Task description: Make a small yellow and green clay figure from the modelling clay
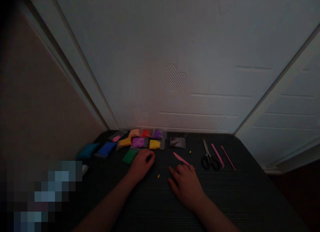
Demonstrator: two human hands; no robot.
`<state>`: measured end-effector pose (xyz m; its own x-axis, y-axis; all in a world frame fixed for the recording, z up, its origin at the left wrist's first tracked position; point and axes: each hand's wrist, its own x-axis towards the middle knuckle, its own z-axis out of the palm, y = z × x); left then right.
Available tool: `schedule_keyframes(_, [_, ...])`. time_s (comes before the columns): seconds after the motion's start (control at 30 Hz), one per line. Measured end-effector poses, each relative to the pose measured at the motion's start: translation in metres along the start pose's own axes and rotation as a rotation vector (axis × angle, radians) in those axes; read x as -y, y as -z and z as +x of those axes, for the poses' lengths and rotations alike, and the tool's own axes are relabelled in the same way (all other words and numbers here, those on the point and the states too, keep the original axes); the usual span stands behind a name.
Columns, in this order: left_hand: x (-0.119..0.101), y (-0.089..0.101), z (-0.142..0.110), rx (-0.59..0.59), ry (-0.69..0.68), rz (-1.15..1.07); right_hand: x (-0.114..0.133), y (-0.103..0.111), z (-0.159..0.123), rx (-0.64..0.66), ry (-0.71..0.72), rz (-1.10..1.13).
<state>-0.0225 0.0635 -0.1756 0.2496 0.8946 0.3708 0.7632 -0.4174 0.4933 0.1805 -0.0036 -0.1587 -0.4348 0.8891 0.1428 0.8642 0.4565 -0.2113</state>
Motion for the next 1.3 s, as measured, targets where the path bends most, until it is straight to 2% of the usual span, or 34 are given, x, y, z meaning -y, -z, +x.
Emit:
schedule_keyframes(0.07, [-0.0001,-0.0004,-0.0003,-0.003,-0.004,0.005,-0.0004,-0.0007,0.0001,-0.013,-0.016,-0.018])
schedule_keyframes(0.23, [-0.0011,-0.0001,-0.0005,-0.020,-0.002,-0.001,0.0012,0.0016,-0.0015,0.019,0.053,-0.031])
schedule_keyframes(0.63, [0.0021,-0.0021,-0.0003,-0.022,-0.010,-0.002,-0.0067,-0.0068,0.0003,-0.049,-0.043,0.010])
schedule_keyframes(0.8, [0.0028,-0.0028,0.0004,-0.044,0.006,-0.038,-0.0040,-0.0044,0.0010,-0.026,0.013,-0.023])
schedule_keyframes(0.97, [0.0032,-0.0025,0.0007,-0.049,0.011,-0.055,-0.0009,-0.0020,0.0027,-0.060,-0.068,-0.098])
schedule_keyframes(1.13, [0.0031,-0.0021,0.0005,-0.040,0.018,-0.046,0.0006,0.0015,-0.0002,0.002,0.056,-0.088])
schedule_keyframes(1.3, [0.0017,-0.0004,0.0000,-0.044,0.013,-0.050,-0.0001,0.0001,0.0004,-0.027,-0.043,-0.092])
